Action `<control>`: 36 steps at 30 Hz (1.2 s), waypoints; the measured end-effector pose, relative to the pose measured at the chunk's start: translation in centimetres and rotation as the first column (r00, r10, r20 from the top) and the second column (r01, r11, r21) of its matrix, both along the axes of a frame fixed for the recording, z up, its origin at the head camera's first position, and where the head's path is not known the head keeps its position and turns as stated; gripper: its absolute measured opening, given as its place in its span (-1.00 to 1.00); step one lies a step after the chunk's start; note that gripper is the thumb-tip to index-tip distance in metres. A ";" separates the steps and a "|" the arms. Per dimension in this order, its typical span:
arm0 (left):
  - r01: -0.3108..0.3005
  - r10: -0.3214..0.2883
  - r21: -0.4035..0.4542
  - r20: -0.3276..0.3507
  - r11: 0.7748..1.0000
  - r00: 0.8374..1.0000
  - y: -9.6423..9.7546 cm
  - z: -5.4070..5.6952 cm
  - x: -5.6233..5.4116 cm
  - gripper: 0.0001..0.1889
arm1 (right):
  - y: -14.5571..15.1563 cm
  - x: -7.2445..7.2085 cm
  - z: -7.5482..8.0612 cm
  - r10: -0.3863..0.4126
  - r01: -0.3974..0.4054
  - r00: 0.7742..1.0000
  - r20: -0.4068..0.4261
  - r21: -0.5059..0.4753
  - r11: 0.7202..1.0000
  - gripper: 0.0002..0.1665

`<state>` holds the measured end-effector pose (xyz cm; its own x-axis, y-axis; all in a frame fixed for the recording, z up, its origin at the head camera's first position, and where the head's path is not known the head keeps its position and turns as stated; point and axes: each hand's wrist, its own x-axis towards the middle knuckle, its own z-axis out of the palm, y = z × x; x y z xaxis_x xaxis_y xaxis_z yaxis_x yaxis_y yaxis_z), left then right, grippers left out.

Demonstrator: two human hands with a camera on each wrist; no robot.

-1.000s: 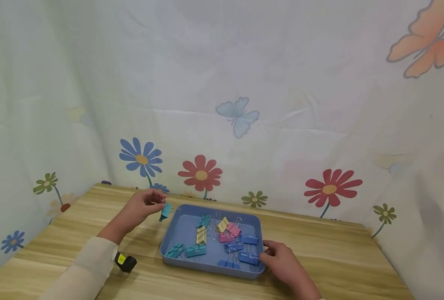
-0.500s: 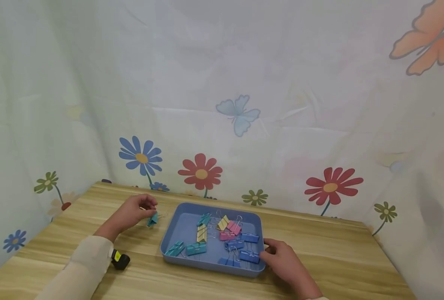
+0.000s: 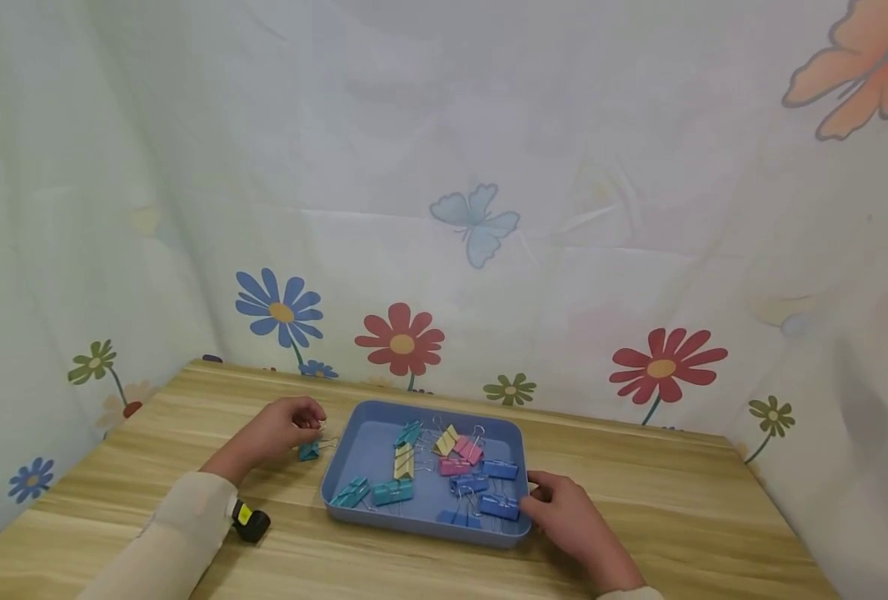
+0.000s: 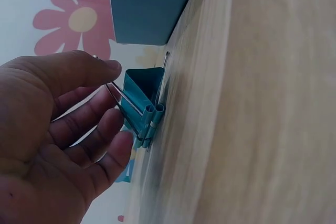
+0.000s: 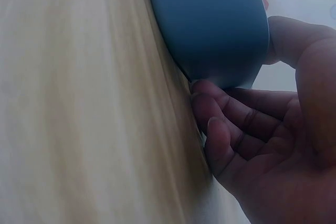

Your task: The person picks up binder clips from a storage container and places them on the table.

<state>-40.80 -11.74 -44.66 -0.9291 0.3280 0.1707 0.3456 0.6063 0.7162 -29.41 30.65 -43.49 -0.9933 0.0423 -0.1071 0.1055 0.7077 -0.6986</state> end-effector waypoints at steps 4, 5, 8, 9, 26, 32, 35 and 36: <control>0.002 -0.002 0.001 -0.003 1.000 1.000 0.1 0.0 0.1 -0.87 | 0.0 0.0 0.0 0.003 -0.003 1.000 -0.001 0.002 1.000 -0.35; 0.006 -0.006 0.000 -0.005 1.000 1.000 0.1 0.0 0.1 -0.87 | 0.0 0.0 -0.1 0.004 -0.004 1.000 -0.001 0.005 1.000 -0.35; 0.002 -0.002 0.002 0.004 1.000 1.000 0.2 0.1 0.3 -0.87 | 0.0 0.0 -0.2 0.002 -0.002 1.000 0.002 0.011 1.000 -0.36; 0.004 -0.004 0.004 0.005 1.000 1.000 0.2 0.2 0.3 -0.86 | 0.1 0.0 -0.2 0.002 -0.002 1.000 0.002 0.011 1.000 -0.36; 0.222 -0.249 0.230 0.092 0.947 0.964 2.9 3.2 3.9 -0.56 | -0.1 -0.1 -0.3 0.019 -0.019 1.000 0.008 -0.015 1.000 -0.34; 0.334 -0.393 0.311 0.152 0.890 0.907 3.8 3.2 5.7 -0.44 | 0.1 -0.2 -0.2 0.008 -0.008 1.000 0.019 -0.001 1.000 -0.32; 0.345 -0.414 0.319 0.181 0.883 0.892 4.0 2.9 6.1 -0.46 | 0.2 -0.3 -0.2 0.009 -0.009 1.000 0.024 0.005 1.000 -0.33; 0.349 -0.417 0.312 0.188 0.884 0.889 4.1 2.7 6.2 -0.47 | 0.3 -0.3 -0.2 0.008 -0.009 1.000 0.026 0.006 1.000 -0.33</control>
